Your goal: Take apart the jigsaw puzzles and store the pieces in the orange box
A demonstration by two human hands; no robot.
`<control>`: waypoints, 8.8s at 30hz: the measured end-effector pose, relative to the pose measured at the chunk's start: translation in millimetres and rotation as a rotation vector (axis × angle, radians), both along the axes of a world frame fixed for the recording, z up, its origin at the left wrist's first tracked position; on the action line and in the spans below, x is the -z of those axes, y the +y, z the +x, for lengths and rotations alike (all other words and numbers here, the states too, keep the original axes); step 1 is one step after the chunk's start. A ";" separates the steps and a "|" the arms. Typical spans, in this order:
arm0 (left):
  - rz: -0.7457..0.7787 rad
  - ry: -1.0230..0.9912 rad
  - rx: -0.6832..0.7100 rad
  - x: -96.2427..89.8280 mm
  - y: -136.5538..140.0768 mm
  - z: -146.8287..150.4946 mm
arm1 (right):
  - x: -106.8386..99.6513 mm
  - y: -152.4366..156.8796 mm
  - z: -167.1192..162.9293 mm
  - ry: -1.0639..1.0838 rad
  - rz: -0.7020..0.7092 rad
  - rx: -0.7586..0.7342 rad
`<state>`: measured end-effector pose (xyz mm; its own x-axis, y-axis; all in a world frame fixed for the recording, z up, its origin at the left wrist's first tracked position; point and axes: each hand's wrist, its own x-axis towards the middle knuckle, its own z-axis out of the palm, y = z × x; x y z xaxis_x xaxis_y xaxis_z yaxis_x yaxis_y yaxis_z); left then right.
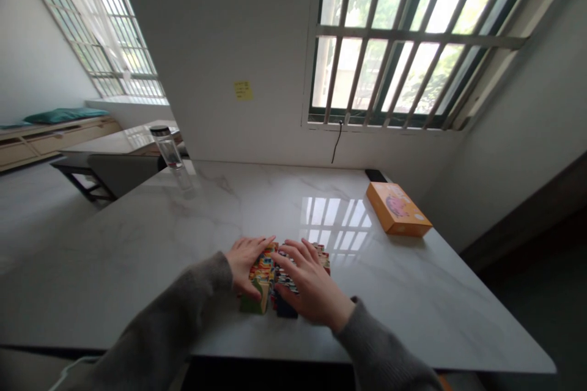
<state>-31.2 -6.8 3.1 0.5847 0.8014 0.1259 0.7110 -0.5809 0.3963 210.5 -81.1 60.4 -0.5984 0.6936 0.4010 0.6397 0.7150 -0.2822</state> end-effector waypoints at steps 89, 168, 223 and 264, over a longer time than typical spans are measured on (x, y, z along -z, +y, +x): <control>-0.375 -1.101 -0.256 25.3 100.5 31.6 | 16.8 166.9 -25.7 0.616 -1.023 0.014; -0.289 -1.142 -0.192 -0.9 69.6 38.0 | -3.1 128.1 19.1 0.219 -0.073 -0.081; 0.394 -0.329 -0.417 0.1 81.8 -0.6 | 42.5 155.3 36.0 0.212 0.004 0.185; -0.606 -1.267 -0.015 -7.5 57.9 43.2 | 6.6 99.1 -3.3 0.377 -0.128 -0.139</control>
